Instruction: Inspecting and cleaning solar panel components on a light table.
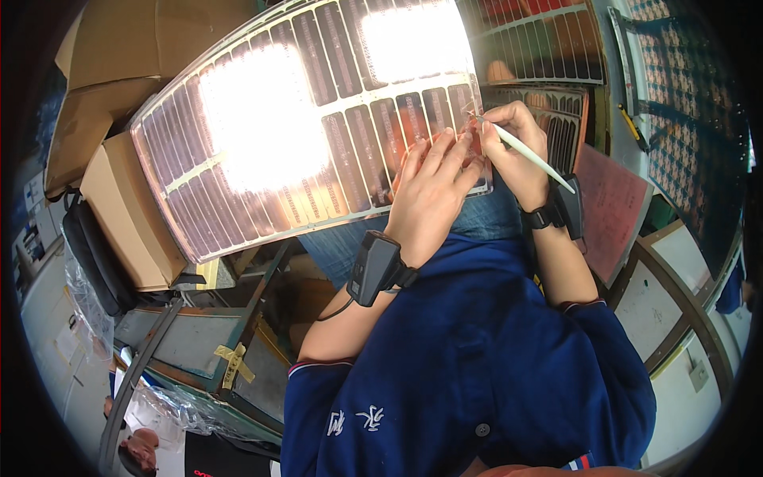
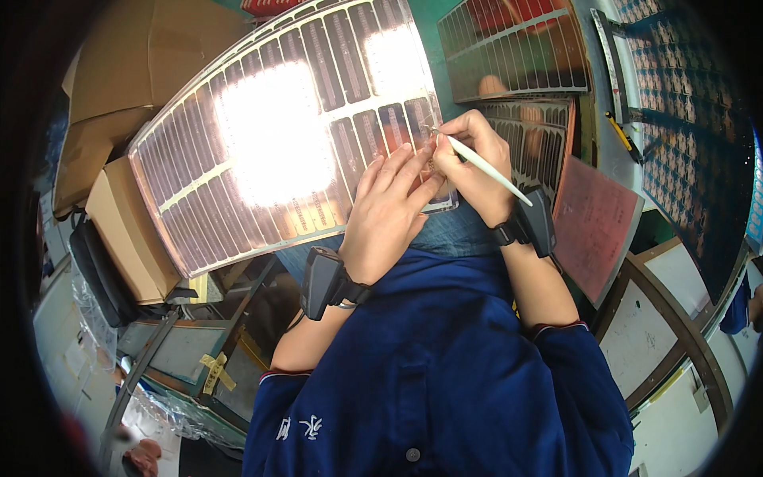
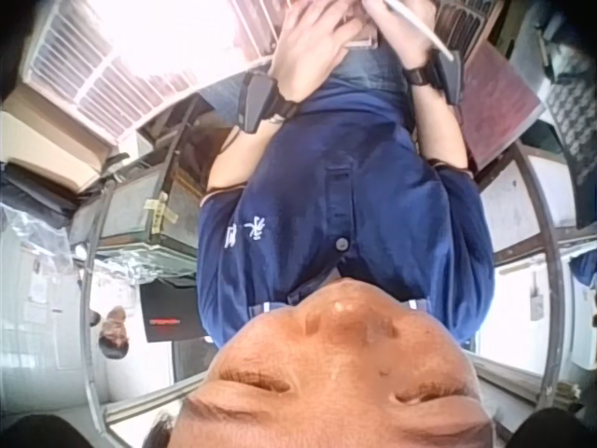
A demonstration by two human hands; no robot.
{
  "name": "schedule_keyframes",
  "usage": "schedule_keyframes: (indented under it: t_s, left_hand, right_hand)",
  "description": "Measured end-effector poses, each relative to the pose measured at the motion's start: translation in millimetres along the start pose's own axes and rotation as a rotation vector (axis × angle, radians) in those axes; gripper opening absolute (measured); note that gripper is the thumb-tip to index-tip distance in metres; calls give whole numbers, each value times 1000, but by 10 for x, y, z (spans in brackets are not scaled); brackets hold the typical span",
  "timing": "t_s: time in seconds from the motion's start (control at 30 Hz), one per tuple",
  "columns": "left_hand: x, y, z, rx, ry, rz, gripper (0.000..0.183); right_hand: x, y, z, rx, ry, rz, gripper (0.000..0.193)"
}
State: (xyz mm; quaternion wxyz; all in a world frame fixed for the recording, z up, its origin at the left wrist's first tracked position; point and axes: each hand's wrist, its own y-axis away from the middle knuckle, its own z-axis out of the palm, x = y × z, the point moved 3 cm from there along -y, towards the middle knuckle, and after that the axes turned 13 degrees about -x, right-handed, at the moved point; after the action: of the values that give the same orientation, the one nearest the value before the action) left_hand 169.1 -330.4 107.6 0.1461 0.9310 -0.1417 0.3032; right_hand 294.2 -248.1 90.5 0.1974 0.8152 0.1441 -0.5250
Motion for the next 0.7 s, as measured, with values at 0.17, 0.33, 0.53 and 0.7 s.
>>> schedule_keyframes:
  t_s: [0.17,0.33,0.53,0.7]
  left_hand:
    - [3,1,4,1,-2,-4,54]
    - [-2,5,12,-5,-5,-7,55]
    - [3,-1,9,12,-3,3,56]
    - [-3,2,18,7,7,-4,56]
  right_hand:
    - [21,-3,14,25,-11,-33,8]
    - [30,-10,22,2,-20,28,8]
    - [36,-18,18,18,4,27,8]
    - [15,2,41,64,52,4,7]
